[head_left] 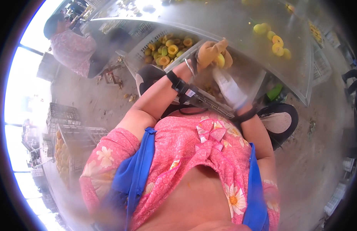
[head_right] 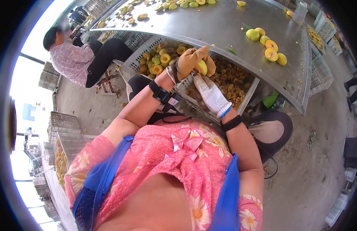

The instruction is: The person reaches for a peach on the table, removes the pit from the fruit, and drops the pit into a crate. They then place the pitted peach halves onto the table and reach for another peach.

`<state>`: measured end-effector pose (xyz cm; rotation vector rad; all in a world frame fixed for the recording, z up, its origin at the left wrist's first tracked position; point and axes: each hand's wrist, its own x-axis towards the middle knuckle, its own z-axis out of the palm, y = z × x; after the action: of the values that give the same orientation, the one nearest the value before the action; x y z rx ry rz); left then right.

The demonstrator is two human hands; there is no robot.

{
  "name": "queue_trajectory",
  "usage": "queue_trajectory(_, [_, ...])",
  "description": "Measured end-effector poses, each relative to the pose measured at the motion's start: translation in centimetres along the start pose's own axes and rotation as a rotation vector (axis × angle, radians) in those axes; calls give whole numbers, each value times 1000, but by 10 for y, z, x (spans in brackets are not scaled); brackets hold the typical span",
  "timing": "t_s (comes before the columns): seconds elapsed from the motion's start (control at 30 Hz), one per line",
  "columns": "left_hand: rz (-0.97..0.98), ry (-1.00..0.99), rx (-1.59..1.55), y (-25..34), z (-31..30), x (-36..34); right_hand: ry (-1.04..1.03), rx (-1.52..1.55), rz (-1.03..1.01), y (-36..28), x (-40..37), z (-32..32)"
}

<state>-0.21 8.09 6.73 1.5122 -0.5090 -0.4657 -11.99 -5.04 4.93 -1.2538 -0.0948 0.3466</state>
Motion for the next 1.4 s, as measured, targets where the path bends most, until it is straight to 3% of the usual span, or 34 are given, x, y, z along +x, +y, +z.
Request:
queue_trajectory(0.07, [11,24,-18,-1,0,0,-55,211,232,-7,-3,2])
queue_trajectory(0.17, [62,10,-155,-1,2,-7,-232,461,398,1,5,-9])
queue_trajectory(0.27, [81,-85,-443,-12,-1,-5,-433,774,421,16,16,-17])
queue_trajectory(0.37, [-79,73,-726,-4,13,-12,-543,917,379,23,21,-22])
queue_trajectory(0.47, [-85,149,-847,-7,14,-10,-639,1002,348,26,23,-27])
queue_trajectory(0.57, [41,165,-925,-9,6,-14,-567,910,282,38,21,-31])
queue_trajectory(0.63, [218,323,-698,-64,-52,14,-516,880,295,47,22,-38])
queue_trajectory(0.7, [-14,444,-1108,-13,-70,-12,-392,766,402,34,12,-29])
queue_trajectory(0.77, [239,737,-16,-25,-131,-27,-183,202,445,39,17,-21])
queue_trajectory(0.83, [366,900,179,-13,-168,-16,-49,-336,384,45,12,-14])
queue_trajectory(0.87, [180,976,57,15,-173,-18,-29,-575,396,45,9,-14])
queue_trajectory(0.9, [414,999,98,15,-173,-9,13,-927,-13,96,22,-37])
queue_trajectory(0.93, [396,975,220,20,-177,1,-21,-1002,13,87,15,-33])
queue_trajectory(1.0, [487,709,711,29,-144,26,-128,-1094,28,83,14,-32])
queue_trajectory(1.07, [556,526,994,47,-83,52,-140,-1161,54,65,12,-20])
queue_trajectory(1.1, [472,431,939,66,-42,61,-184,-1221,-135,125,35,-40])
queue_trajectory(1.13, [562,337,1021,61,-19,77,-182,-1206,-100,112,32,-33])
queue_trajectory(1.17, [461,224,981,59,7,96,-188,-1211,-147,130,42,-39])
queue_trajectory(1.23, [422,5,1056,81,55,113,-162,-1134,42,54,17,-10])
queue_trajectory(1.27, [371,-82,1109,87,75,122,-191,-1185,52,74,26,-19])
queue_trajectory(1.33, [458,-100,1206,81,85,134,-131,-1126,195,44,15,6])
queue_trajectory(1.37, [421,-101,1217,78,91,142,-143,-1104,93,47,18,7])
queue_trajectory(1.4, [363,-133,1246,71,96,153,-129,-1093,119,50,17,2])
